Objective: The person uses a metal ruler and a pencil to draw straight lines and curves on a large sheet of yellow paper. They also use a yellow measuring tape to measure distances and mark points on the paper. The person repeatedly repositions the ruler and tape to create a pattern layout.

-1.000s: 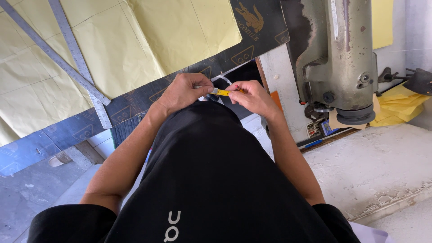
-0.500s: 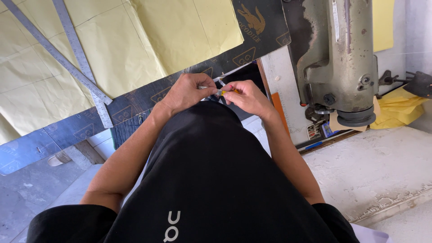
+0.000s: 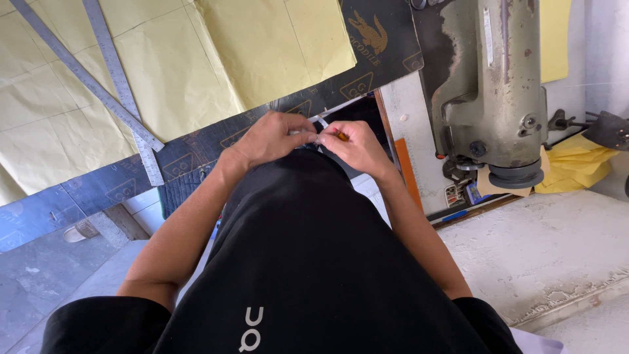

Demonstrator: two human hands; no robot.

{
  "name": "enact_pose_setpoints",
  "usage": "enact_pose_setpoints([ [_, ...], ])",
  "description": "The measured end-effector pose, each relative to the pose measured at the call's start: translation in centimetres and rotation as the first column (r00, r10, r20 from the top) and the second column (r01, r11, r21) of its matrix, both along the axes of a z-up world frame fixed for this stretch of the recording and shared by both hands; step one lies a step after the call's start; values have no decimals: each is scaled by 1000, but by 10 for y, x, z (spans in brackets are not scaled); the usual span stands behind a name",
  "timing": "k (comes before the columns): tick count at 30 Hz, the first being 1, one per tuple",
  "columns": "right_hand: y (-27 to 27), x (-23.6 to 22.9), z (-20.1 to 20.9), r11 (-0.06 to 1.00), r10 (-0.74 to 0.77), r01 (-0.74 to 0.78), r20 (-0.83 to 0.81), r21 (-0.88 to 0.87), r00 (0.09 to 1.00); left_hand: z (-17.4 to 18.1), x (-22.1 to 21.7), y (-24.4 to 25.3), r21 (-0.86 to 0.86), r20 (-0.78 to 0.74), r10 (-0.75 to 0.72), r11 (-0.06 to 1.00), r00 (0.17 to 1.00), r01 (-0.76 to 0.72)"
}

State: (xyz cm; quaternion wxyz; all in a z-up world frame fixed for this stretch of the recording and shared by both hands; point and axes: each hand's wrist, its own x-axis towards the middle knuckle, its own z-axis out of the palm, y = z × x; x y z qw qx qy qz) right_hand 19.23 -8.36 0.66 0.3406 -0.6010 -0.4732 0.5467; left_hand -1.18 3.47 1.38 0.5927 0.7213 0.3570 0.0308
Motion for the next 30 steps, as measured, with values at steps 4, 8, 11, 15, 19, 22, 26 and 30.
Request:
enact_pose_setpoints([
  [4,-7,13,10,992,-45,39,42,122,998,2,-28,15,13,-83,-211,977,974,213],
  [8,-24,34,13,994,-92,91,17,63,996,9,-53,23,18,-99,-211,977,972,214],
  [11,-35,33,8,995,-101,101,-18,25,995,-10,-49,16,133,-95,-241,958,966,252],
  [15,-40,28,-2,993,-84,91,82,-78,993,-33,-41,1,604,-238,-331,686,913,406],
  [19,-19,3,31,964,-6,-56,229,261,973,-31,-12,-8,785,-196,-380,492,904,377],
  [22,-10,-7,32,947,32,-72,130,312,991,-39,3,-6,839,-159,-413,423,897,343],
  [26,-9,-6,29,975,-23,-4,115,221,993,-40,3,2,803,-215,-388,452,896,389],
  [30,-8,-10,1,959,-212,161,214,232,954,-13,15,-2,391,-91,-235,885,968,252],
])
